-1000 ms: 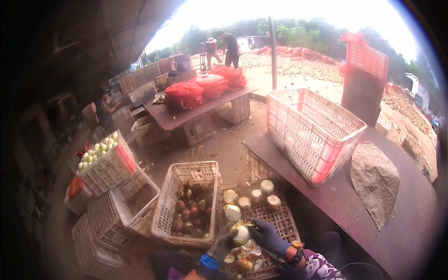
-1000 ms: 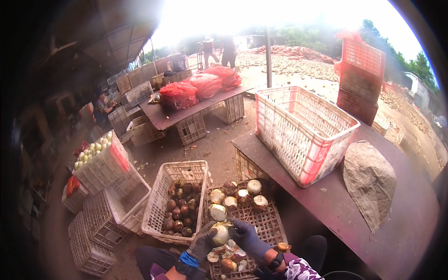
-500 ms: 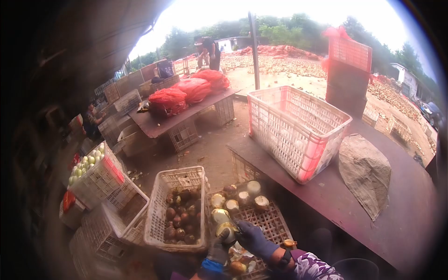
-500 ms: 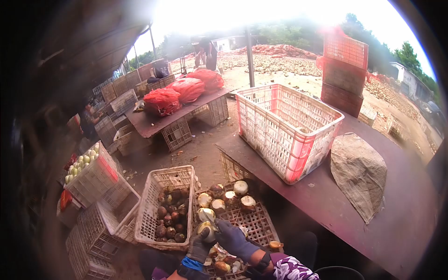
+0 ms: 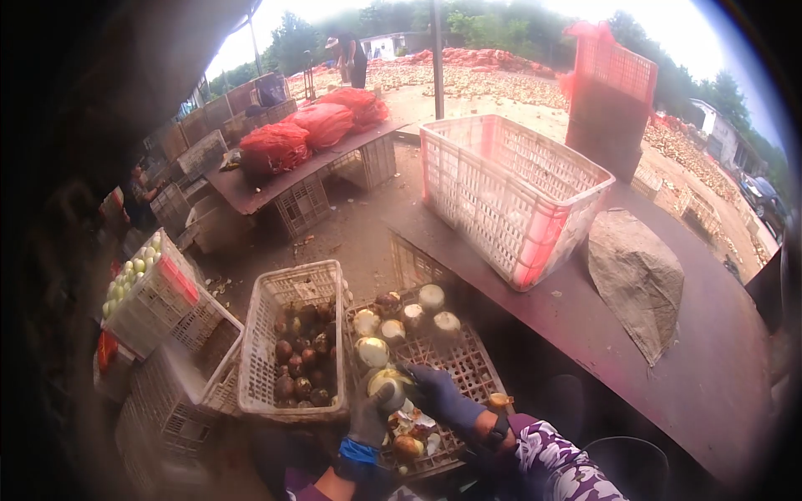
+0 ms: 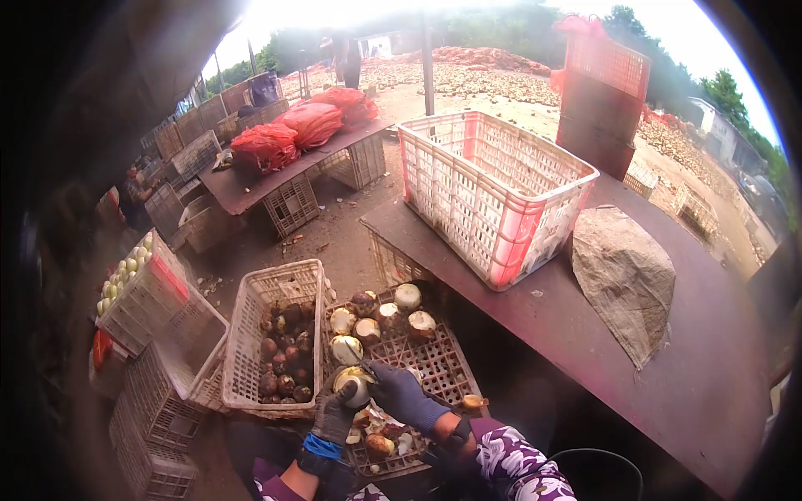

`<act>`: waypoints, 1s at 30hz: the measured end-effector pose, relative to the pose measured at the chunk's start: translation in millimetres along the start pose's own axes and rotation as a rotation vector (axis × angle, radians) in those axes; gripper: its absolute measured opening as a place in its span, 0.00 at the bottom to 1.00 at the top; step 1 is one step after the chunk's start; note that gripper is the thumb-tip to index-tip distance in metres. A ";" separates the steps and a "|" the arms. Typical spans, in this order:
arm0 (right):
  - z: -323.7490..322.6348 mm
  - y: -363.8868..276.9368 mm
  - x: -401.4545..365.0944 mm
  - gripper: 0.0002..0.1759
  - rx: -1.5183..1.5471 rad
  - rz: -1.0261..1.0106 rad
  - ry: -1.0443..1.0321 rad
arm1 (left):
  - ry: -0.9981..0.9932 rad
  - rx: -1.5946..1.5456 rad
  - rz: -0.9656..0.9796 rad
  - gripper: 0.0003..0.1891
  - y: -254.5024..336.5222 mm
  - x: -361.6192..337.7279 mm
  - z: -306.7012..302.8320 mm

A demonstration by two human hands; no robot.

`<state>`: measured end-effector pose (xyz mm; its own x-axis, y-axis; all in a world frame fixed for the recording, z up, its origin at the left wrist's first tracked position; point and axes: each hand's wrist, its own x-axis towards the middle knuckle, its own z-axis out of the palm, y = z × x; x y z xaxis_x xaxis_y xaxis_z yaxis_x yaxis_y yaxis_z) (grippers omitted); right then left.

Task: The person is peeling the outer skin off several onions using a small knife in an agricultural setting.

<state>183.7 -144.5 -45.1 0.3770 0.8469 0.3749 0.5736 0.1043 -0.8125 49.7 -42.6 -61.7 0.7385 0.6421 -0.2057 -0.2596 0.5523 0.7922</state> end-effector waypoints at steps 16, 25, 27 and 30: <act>12.2 12.0 9.7 0.20 0.169 0.131 0.242 | -0.006 -0.320 -0.169 0.29 -10.8 3.8 0.2; 6.9 9.4 15.1 0.18 0.373 0.250 0.354 | -0.025 -0.129 0.006 0.29 7.1 0.0 11.6; -1.7 3.0 18.6 0.16 0.433 0.351 0.362 | -0.059 -0.088 -0.030 0.30 15.4 -1.6 7.1; -8.9 -3.1 20.4 0.15 0.559 0.449 0.384 | -0.085 -0.092 -0.061 0.29 21.0 -3.1 -2.4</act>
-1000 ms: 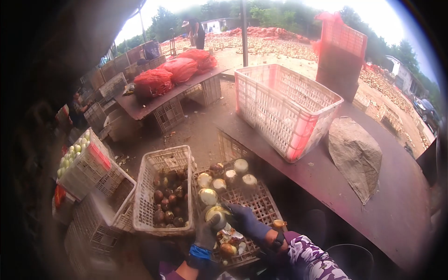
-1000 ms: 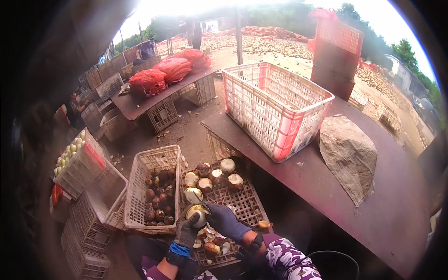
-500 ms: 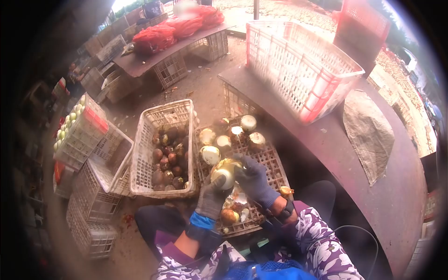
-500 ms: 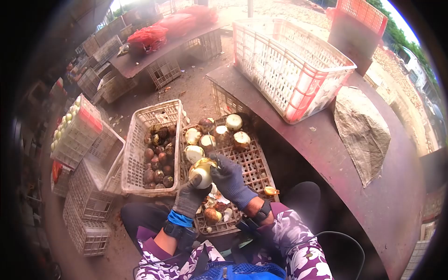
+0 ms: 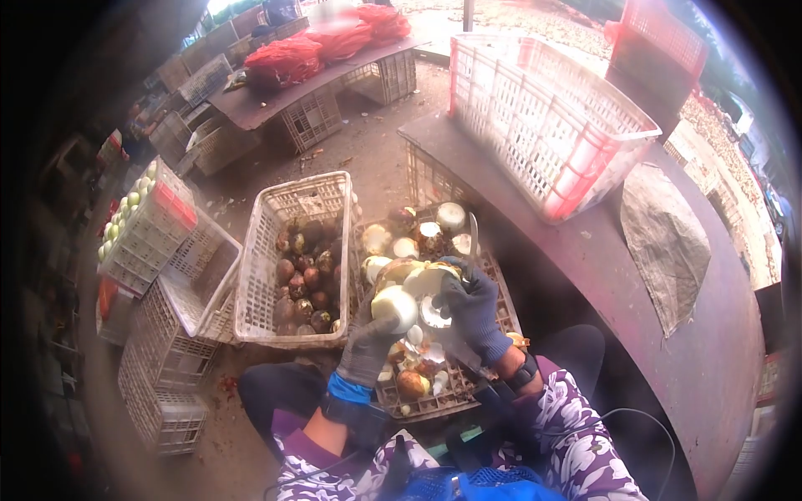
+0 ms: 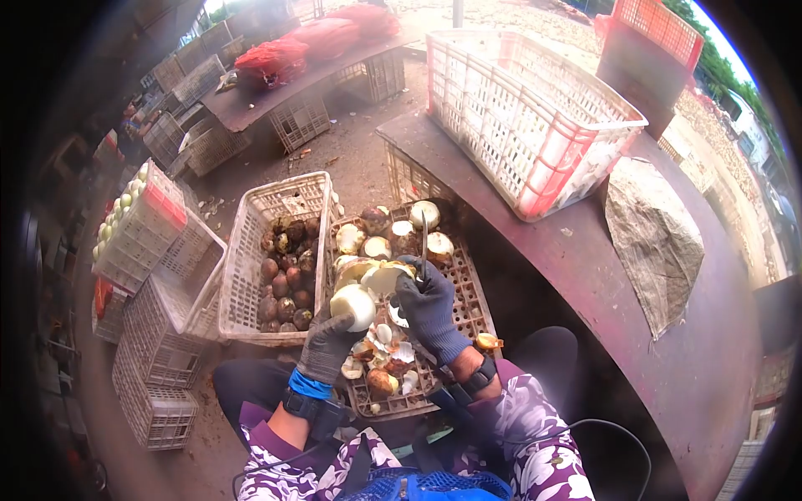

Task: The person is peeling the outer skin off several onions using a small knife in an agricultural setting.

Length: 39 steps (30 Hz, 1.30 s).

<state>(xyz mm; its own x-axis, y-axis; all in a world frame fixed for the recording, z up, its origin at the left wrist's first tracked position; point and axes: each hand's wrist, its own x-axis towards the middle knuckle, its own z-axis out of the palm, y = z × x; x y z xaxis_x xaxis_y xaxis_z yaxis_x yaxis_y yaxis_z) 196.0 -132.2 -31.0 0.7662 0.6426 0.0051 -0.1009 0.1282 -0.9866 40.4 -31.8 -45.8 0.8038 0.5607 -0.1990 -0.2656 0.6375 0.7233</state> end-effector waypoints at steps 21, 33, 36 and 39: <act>-11.6 27.3 -37.8 0.09 -0.164 0.361 -0.411 | 0.045 0.516 0.231 0.44 44.6 -19.5 -35.1; 0.9 3.5 -28.8 0.30 -0.120 0.080 -0.713 | -0.153 0.717 0.004 0.51 34.1 -20.1 -26.8; -1.8 -2.6 -27.8 0.30 -0.198 0.134 -0.766 | -0.245 0.726 -0.012 0.55 27.8 -18.7 -27.5; -5.6 -9.3 -29.7 0.30 -0.129 0.230 -0.802 | -0.305 0.648 -0.073 0.56 39.1 -24.1 -3.3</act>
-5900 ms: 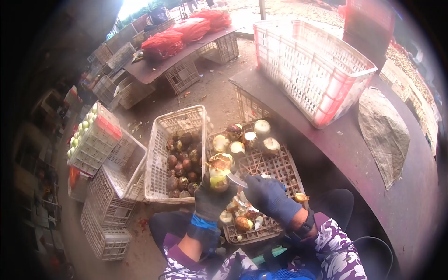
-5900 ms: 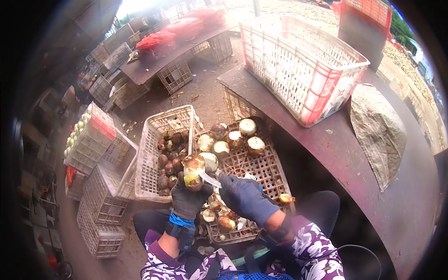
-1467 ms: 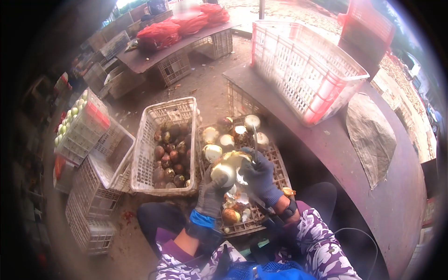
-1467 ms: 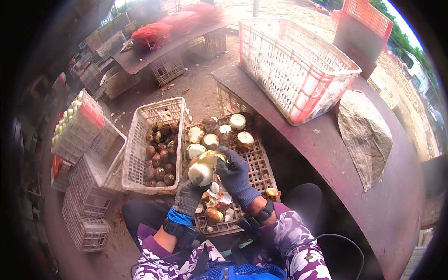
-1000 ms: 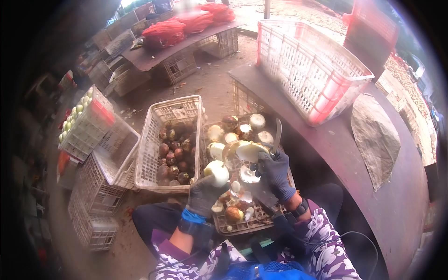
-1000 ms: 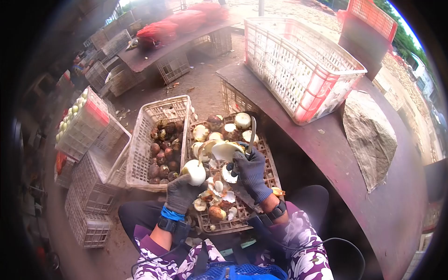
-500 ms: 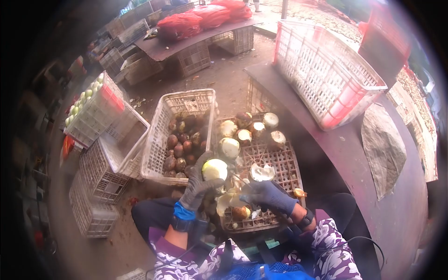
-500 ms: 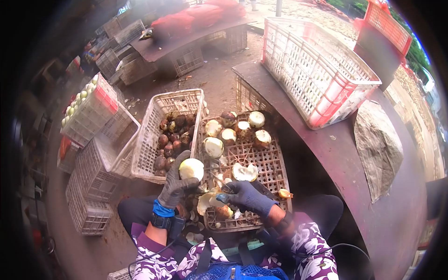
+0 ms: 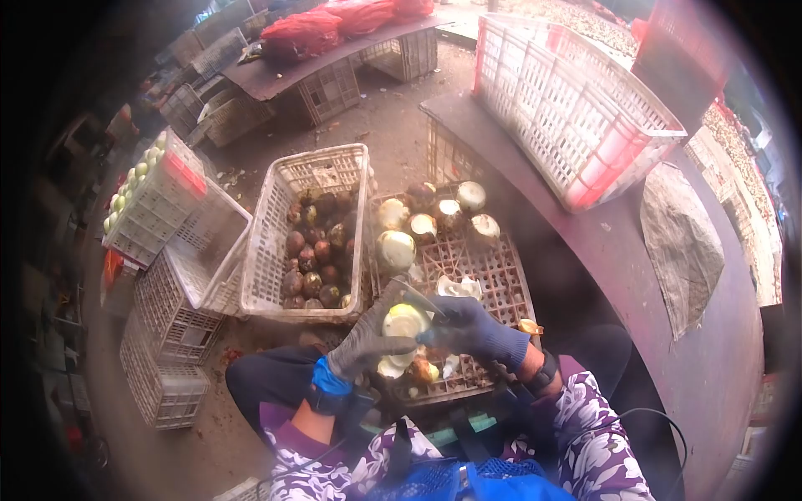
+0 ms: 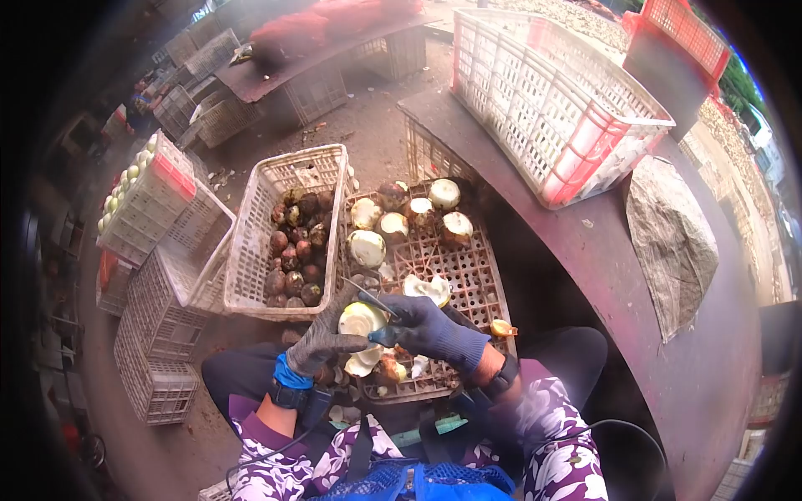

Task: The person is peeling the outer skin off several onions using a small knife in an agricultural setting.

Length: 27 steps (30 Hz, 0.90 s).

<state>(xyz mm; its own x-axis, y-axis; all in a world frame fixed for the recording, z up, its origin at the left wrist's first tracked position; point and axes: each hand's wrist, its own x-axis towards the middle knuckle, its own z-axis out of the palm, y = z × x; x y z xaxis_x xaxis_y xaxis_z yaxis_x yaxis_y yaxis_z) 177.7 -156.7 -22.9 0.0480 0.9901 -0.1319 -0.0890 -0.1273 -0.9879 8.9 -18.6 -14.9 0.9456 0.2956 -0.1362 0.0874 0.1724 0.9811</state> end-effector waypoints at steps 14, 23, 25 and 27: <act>2.4 -1.6 -9.2 0.23 -0.115 -0.154 0.005 | 0.027 -0.007 -0.085 0.59 -5.0 -7.2 3.1; 10.2 22.7 3.8 0.15 0.222 -0.080 0.443 | 0.029 0.056 0.046 0.65 -16.6 -1.9 4.1; 0.6 23.5 9.1 0.14 0.476 -0.048 0.535 | 0.041 0.063 0.078 0.65 -13.6 -1.6 1.8; -10.6 11.9 9.0 0.15 0.548 -0.005 0.554 | 0.067 0.054 0.115 0.65 -4.8 0.2 0.5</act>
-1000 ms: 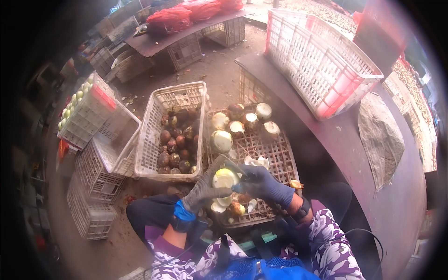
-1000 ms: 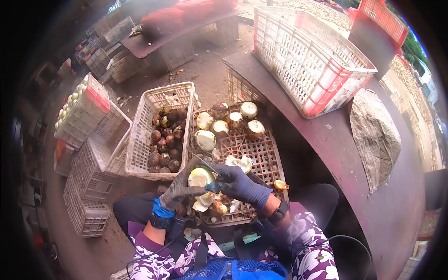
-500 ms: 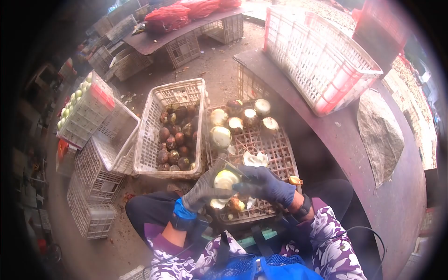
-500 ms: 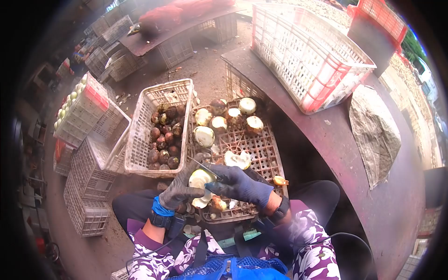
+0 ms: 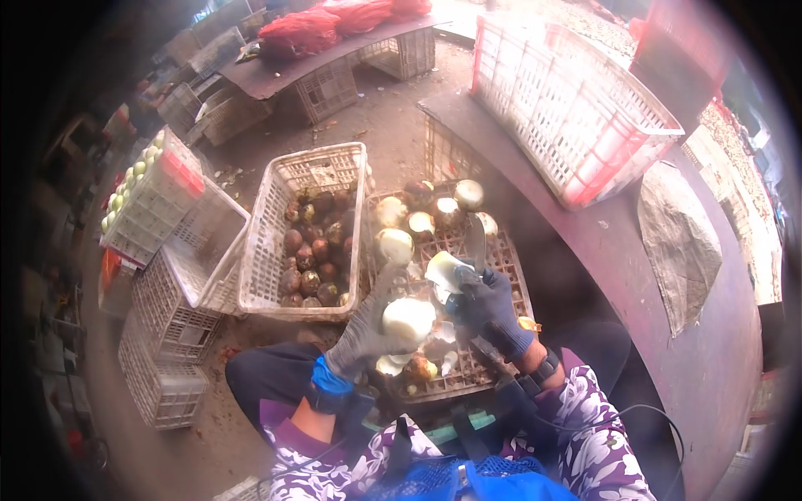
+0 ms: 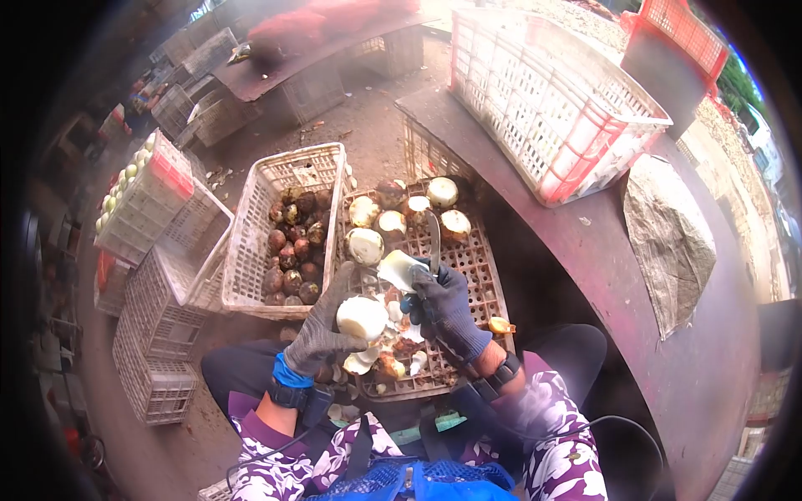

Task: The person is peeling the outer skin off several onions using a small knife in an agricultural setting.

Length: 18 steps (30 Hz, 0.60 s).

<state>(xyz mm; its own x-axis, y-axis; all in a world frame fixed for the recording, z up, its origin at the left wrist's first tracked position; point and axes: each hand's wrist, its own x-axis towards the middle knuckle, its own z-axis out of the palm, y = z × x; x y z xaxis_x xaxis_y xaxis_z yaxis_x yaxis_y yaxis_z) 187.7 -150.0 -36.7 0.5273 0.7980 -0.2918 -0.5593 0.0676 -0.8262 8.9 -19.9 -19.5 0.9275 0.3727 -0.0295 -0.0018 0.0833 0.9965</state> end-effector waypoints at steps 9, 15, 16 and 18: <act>-1.6 13.6 -4.4 0.26 -0.333 0.015 -0.237 | 0.299 0.494 0.385 0.63 -7.0 3.3 13.0; -6.5 34.0 -2.3 0.23 -0.399 -0.229 -0.340 | 0.200 0.652 0.481 0.64 -16.8 8.3 32.0; -1.5 26.1 -5.3 0.22 -0.330 -0.165 -0.309 | 0.185 0.599 0.491 0.64 -13.6 9.4 33.2; 3.3 4.6 -18.4 0.21 -0.167 0.059 -0.241 | 0.158 0.491 0.508 0.65 -3.1 11.2 38.6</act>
<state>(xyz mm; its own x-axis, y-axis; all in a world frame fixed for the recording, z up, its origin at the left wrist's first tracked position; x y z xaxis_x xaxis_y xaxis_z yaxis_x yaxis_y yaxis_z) 173.3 -162.4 -33.6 0.3185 0.9182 -0.2356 -0.4608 -0.0672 -0.8850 33.7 -51.6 -20.0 0.7917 0.3871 0.4726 -0.2157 -0.5467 0.8091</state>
